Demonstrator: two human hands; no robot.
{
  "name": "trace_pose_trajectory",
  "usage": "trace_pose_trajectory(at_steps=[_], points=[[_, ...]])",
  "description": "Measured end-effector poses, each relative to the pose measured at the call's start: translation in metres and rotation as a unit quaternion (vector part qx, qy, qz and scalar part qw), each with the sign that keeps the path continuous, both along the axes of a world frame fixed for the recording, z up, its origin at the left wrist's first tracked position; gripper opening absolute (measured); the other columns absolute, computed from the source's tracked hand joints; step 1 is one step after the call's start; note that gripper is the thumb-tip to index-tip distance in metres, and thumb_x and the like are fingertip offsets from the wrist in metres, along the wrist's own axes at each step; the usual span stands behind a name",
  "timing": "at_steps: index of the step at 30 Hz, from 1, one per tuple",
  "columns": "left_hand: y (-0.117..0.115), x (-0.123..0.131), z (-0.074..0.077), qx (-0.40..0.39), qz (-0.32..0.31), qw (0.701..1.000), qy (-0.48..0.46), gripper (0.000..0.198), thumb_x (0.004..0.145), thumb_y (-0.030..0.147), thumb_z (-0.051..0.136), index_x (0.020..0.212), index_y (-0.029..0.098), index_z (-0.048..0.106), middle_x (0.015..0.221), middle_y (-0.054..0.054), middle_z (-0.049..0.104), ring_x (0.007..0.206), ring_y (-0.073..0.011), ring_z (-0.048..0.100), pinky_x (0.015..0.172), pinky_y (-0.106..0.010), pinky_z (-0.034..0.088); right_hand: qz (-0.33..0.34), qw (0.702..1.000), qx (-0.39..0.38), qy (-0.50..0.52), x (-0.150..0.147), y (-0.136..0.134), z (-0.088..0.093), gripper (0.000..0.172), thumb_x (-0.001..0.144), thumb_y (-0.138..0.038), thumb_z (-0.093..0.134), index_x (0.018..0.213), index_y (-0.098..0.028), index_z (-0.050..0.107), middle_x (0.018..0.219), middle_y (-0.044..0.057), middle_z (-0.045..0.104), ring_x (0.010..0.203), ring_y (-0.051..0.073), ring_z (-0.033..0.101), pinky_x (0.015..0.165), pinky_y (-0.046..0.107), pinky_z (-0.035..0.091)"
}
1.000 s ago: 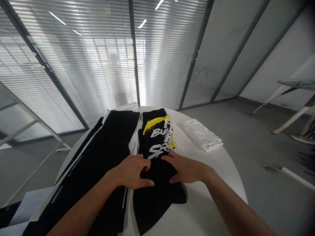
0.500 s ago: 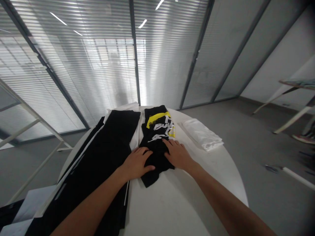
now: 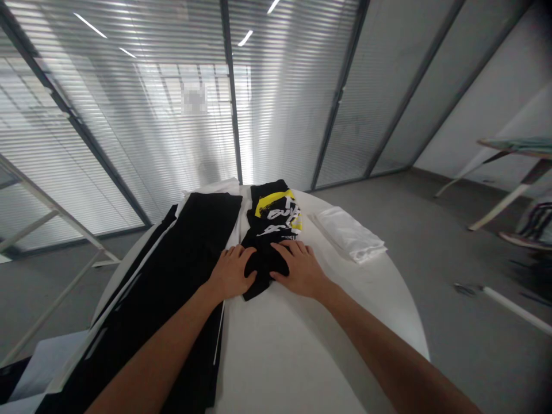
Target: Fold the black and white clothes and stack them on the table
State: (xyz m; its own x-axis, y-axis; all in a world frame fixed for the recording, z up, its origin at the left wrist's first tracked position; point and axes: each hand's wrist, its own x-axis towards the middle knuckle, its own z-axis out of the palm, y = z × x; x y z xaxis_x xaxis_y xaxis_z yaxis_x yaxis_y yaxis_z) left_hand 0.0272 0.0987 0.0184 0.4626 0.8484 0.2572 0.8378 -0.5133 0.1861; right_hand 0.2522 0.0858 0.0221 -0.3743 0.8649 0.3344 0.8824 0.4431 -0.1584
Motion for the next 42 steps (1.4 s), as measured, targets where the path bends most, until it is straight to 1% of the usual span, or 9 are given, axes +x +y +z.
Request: trace_pose_trajectory(at_steps=[3, 8, 15, 23, 26, 28, 34, 40, 42], points=[[-0.002, -0.008, 0.003, -0.012, -0.019, 1.0, -0.004, 0.053, 0.078, 0.026, 0.06, 0.13, 0.023, 0.048, 0.109, -0.009, 0.063, 0.102, -0.0284, 0.057, 0.089, -0.045, 0.041, 0.022, 1.0, -0.014, -0.017, -0.001, -0.001, -0.001, 0.068, 0.075, -0.049, 0.066, 0.136, -0.024, 0.05, 0.129, 0.012, 0.052, 0.114, 0.031, 0.044, 0.094, 0.042, 0.032], [0.004, -0.016, -0.002, -0.034, -0.051, 0.994, -0.091, 0.044, 0.079, 0.02, 0.058, 0.122, 0.024, 0.054, 0.086, -0.002, 0.065, 0.087, -0.0224, 0.059, 0.084, -0.041, 0.043, 0.047, 0.999, -0.011, -0.022, 0.005, 0.001, 0.003, 0.042, 0.081, -0.031, 0.06, 0.123, -0.025, 0.06, 0.118, 0.008, 0.06, 0.109, 0.025, 0.048, 0.092, 0.038, 0.033], [0.009, -0.018, -0.001, -0.04, -0.063, 0.956, -0.285, 0.015, 0.087, 0.024, 0.053, 0.092, 0.021, 0.067, 0.089, -0.003, 0.068, 0.086, -0.0158, 0.062, 0.082, -0.031, 0.048, 0.035, 0.999, 0.021, 0.014, -0.001, 0.002, 0.003, 0.026, 0.088, -0.018, 0.048, 0.107, -0.021, 0.065, 0.107, 0.006, 0.065, 0.1, 0.022, 0.053, 0.088, 0.035, 0.036], [-0.006, -0.007, 0.02, -0.065, -0.018, 0.915, -0.398, 0.023, 0.089, 0.035, 0.054, 0.095, 0.02, 0.071, 0.092, -0.003, 0.072, 0.085, -0.0162, 0.066, 0.079, -0.029, 0.051, -0.004, 1.0, 0.02, 0.014, -0.008, -0.002, 0.006, 0.032, 0.093, -0.027, 0.043, 0.121, -0.019, 0.056, 0.113, 0.011, 0.062, 0.105, 0.024, 0.052, 0.089, 0.036, 0.037], [-0.006, -0.007, 0.023, -0.061, 0.012, 0.903, -0.425, 0.025, 0.09, 0.036, 0.053, 0.097, 0.019, 0.071, 0.093, -0.003, 0.072, 0.084, -0.0159, 0.066, 0.079, -0.028, 0.052, -0.022, 1.0, -0.001, -0.017, -0.013, -0.007, 0.006, 0.058, 0.084, -0.041, 0.058, 0.136, -0.02, 0.045, 0.121, 0.014, 0.056, 0.109, 0.03, 0.049, 0.089, 0.041, 0.037], [-0.007, -0.008, 0.024, -0.047, -0.002, 0.911, -0.409, 0.024, 0.092, 0.035, 0.052, 0.097, 0.019, 0.07, 0.093, -0.003, 0.071, 0.086, -0.0154, 0.065, 0.081, -0.028, 0.051, -0.037, 0.999, -0.019, -0.026, -0.015, -0.007, 0.003, 0.065, 0.081, -0.041, 0.061, 0.139, -0.021, 0.041, 0.123, 0.014, 0.054, 0.108, 0.031, 0.049, 0.087, 0.041, 0.039], [-0.013, -0.008, 0.02, -0.035, -0.119, 0.96, -0.249, 0.027, 0.096, 0.03, 0.042, 0.108, 0.02, 0.065, 0.096, -0.005, 0.066, 0.09, -0.0158, 0.061, 0.085, -0.03, 0.047, -0.116, 0.991, -0.044, 0.048, -0.001, 0.006, -0.005, 0.038, 0.081, -0.019, 0.054, 0.119, -0.02, 0.056, 0.115, 0.011, 0.057, 0.105, 0.025, 0.053, 0.087, 0.034, 0.043], [-0.019, 0.0, 0.007, -0.073, -0.107, 0.989, -0.069, 0.057, 0.085, 0.046, 0.059, 0.136, 0.023, 0.046, 0.102, -0.006, 0.062, 0.096, -0.0235, 0.056, 0.089, -0.041, 0.044, -0.137, 0.979, -0.035, 0.149, 0.008, 0.013, -0.001, 0.042, 0.074, -0.007, 0.045, 0.111, -0.022, 0.059, 0.112, 0.007, 0.062, 0.103, 0.022, 0.058, 0.09, 0.032, 0.045], [-0.02, 0.002, 0.003, -0.066, -0.093, 0.993, -0.019, 0.05, 0.087, 0.045, 0.056, 0.131, 0.024, 0.05, 0.106, -0.007, 0.061, 0.099, -0.0255, 0.055, 0.089, -0.043, 0.043, -0.129, 0.976, -0.027, 0.174, 0.008, 0.013, -0.001, 0.045, 0.071, -0.006, 0.043, 0.109, -0.022, 0.06, 0.111, 0.006, 0.062, 0.105, 0.022, 0.058, 0.092, 0.032, 0.045]])
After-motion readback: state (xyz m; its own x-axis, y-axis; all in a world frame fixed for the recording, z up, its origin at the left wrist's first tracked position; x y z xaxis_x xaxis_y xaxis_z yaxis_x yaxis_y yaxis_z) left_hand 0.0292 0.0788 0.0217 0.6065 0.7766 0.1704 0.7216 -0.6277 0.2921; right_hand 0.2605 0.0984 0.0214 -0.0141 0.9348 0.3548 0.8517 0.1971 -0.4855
